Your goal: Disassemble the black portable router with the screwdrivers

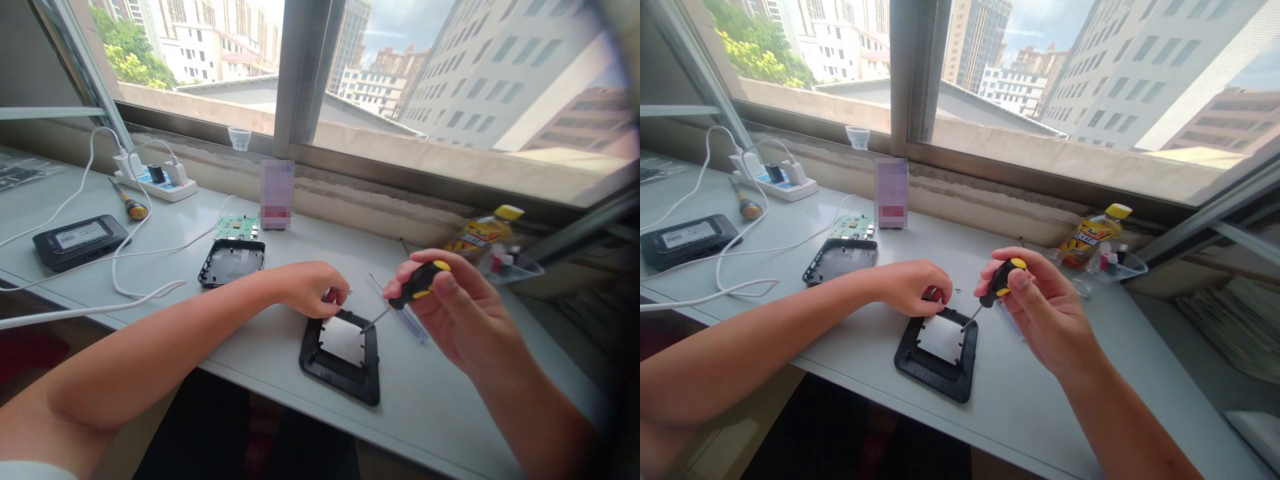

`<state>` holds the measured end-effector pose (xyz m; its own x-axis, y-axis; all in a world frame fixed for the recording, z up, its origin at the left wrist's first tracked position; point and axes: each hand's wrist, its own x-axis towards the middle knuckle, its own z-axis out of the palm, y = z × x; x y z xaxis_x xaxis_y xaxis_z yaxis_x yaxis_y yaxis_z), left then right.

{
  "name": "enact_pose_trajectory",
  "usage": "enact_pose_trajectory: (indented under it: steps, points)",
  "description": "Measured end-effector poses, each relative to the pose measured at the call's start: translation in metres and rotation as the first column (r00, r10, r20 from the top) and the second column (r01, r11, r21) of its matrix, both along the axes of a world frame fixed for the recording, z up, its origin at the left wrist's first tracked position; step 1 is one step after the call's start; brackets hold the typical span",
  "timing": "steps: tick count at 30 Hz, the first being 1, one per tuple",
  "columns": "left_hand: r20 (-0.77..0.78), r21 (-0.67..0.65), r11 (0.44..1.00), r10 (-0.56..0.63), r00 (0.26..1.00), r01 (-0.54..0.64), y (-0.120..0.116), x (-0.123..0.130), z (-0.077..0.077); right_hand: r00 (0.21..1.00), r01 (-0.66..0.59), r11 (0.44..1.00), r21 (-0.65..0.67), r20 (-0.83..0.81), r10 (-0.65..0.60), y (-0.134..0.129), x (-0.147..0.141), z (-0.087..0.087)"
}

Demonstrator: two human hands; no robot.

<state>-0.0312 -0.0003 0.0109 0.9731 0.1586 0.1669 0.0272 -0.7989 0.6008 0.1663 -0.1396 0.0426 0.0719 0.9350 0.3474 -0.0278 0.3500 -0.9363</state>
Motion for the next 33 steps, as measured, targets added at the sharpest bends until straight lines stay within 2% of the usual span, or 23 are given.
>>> enact_pose_trajectory:
  steps: [10,17,23,26,29,33]
  points:
    - [-0.064,-0.035,0.999,0.018,0.998,-0.020,0.001,0.002,0.003,0.999,-0.046,0.999,0.023,0.009,0.046,-0.001,-0.001,0.000]
    - [-0.094,-0.016,0.999,0.041,0.995,-0.042,-0.002,0.001,0.007,1.000,0.002,1.000,0.015,0.020,-0.003,0.001,-0.001,-0.001]
    - [-0.126,0.051,0.991,0.132,0.983,-0.127,0.001,-0.002,0.012,0.999,-0.046,0.998,0.033,0.027,0.045,0.000,-0.003,-0.002]
    - [-0.064,0.089,0.986,0.144,0.988,-0.138,0.004,-0.006,0.013,0.998,-0.049,0.998,0.035,0.038,0.048,0.000,-0.004,-0.004]
    - [0.067,0.101,0.982,0.156,0.986,-0.162,0.005,-0.007,0.016,0.998,-0.045,0.998,0.032,0.038,0.043,0.000,-0.004,-0.004]
    - [0.292,-0.026,0.969,0.244,0.925,-0.247,-0.011,-0.006,0.035,0.998,-0.053,0.998,0.032,0.028,0.052,0.001,-0.004,-0.004]
